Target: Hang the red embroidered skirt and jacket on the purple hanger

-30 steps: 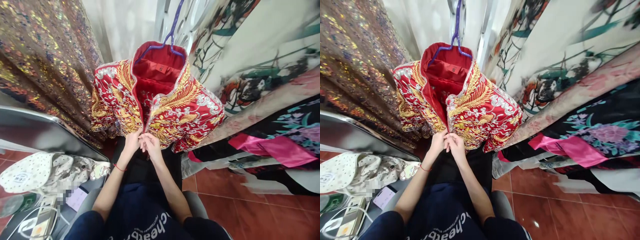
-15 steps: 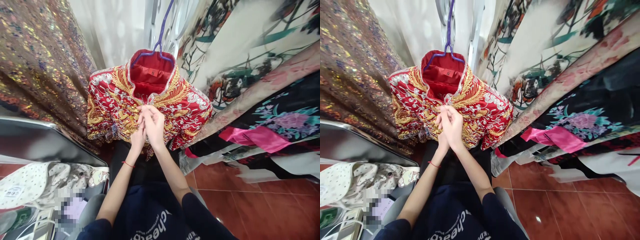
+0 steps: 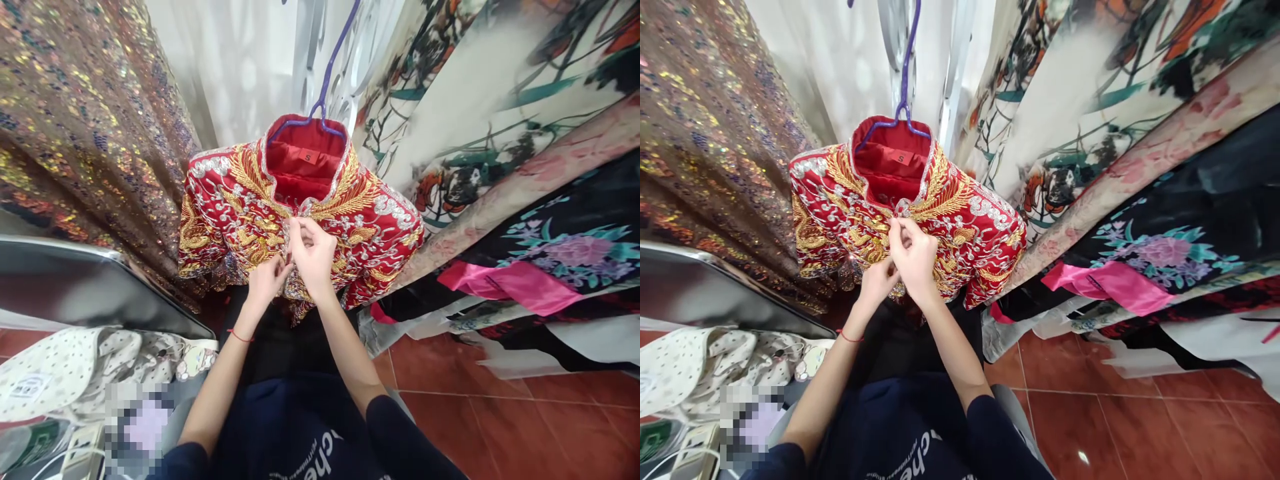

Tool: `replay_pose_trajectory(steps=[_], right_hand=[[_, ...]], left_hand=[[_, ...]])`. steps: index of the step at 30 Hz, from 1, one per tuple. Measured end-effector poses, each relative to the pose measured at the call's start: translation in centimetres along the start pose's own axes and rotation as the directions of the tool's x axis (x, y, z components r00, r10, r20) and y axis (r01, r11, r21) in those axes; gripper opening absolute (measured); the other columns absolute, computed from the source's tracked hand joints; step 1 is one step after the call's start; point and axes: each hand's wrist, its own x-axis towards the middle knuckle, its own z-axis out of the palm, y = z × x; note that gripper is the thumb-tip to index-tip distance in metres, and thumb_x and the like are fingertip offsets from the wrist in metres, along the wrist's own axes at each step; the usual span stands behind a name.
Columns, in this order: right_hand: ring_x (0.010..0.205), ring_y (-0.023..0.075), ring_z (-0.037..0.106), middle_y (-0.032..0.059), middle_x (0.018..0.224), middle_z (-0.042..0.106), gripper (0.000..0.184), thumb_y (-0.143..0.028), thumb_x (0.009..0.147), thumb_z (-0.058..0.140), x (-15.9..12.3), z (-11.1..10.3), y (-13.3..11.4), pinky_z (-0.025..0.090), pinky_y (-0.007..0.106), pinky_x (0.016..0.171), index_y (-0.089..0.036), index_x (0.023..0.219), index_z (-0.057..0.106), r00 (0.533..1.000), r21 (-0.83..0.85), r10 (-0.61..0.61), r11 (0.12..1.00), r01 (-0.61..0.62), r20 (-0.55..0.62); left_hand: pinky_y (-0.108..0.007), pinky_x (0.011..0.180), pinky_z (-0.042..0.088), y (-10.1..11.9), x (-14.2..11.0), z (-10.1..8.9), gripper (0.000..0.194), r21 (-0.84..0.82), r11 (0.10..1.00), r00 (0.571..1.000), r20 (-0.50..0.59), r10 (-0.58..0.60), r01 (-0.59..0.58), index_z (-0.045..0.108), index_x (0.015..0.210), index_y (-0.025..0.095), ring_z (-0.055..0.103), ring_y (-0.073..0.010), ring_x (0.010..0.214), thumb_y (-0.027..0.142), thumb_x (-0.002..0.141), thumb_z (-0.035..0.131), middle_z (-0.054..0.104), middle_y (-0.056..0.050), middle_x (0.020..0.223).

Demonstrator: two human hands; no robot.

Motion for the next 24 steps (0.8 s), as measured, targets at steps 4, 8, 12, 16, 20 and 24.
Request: replay_pose_trajectory(steps=[4,8,12,16,20,24], right_hand=[[0.049,0.0097,0.048,-0.0034,0.051,0.053,0.04,-0.042,0.096,0.057,1.5,-0.9,0.3,0.037,0.026,0.06,-0.021,0.061,0.06,0.989,-0.357,-0.122,0.931,0.084,-0.087],[0.057,0.0117,0.056,-0.0002,0.062,0.064,0.036,-0.041,0.098,0.057,1.5,-4.5,-1.7,0.043,0.027,0.063,-0.021,0.069,0.066,0.916,-0.462,-0.392,0.799,0.384,0.083],[0.093,0.0216,0.067,0.0067,0.095,0.073,0.024,-0.043,0.096,0.059,2.2,-10.3,-3.3,0.048,0.038,0.088,-0.023,0.099,0.072,0.762,-0.696,-0.641,0.503,0.512,0.097],[0.11,0.028,0.062,0.0137,0.12,0.066,0.045,-0.055,0.097,0.054,5.2,-14.5,-1.4,0.046,0.044,0.094,-0.022,0.127,0.063,0.786,-0.815,-0.593,0.36,0.453,0.175],[0.077,0.0176,0.061,0.0059,0.085,0.069,0.039,-0.052,0.102,0.048,7.6,-15.7,0.2,0.043,0.03,0.073,-0.019,0.1,0.068,0.747,-0.805,-0.601,0.275,0.526,0.283],[0.06,0.0124,0.053,0.0019,0.068,0.063,0.046,-0.054,0.103,0.045,8.5,-15.3,-1.2,0.037,0.027,0.061,-0.019,0.082,0.066,0.703,-0.782,-0.675,0.307,0.543,0.222]], left_hand=[[-0.026,0.066,0.044,1.0,1.1,-5.4,0.017,-0.108,0.939,0.861,-0.445,0.247,-0.326,0.06,0.09,0.02,0.063,-0.0171,0.078,0.036,0.095,0.057,0.066,-0.004,0.086],[-0.031,0.078,0.05,2.3,3.5,-12.6,0.03,0.058,0.944,0.581,-0.775,0.247,-0.324,0.057,0.112,0.019,0.058,-0.0235,0.115,0.037,0.09,0.067,0.062,-0.012,0.12],[-0.039,0.102,0.045,1.4,7.3,-17.0,0.042,0.121,0.928,0.694,-0.632,0.345,-0.352,0.058,0.121,0.018,0.055,-0.0253,0.122,0.038,0.087,0.073,0.062,-0.011,0.126],[-0.036,0.096,0.044,-0.5,10.5,-16.5,0.018,0.085,0.887,0.688,-0.599,0.41,-0.454,0.061,0.105,0.021,0.06,-0.0205,0.103,0.035,0.094,0.064,0.066,-0.007,0.106],[-0.033,0.089,0.042,-0.2,11.5,-15.5,0.017,0.102,0.876,0.576,-0.716,0.394,-0.472,0.058,0.089,0.018,0.053,-0.0154,0.089,0.031,0.099,0.057,0.062,-0.005,0.09],[-0.026,0.086,0.04,1.5,11.9,-17.3,0.018,0.152,0.903,0.533,-0.763,0.365,-0.401,0.059,0.087,0.014,0.049,-0.0112,0.085,0.027,0.099,0.058,0.062,-0.003,0.086]])
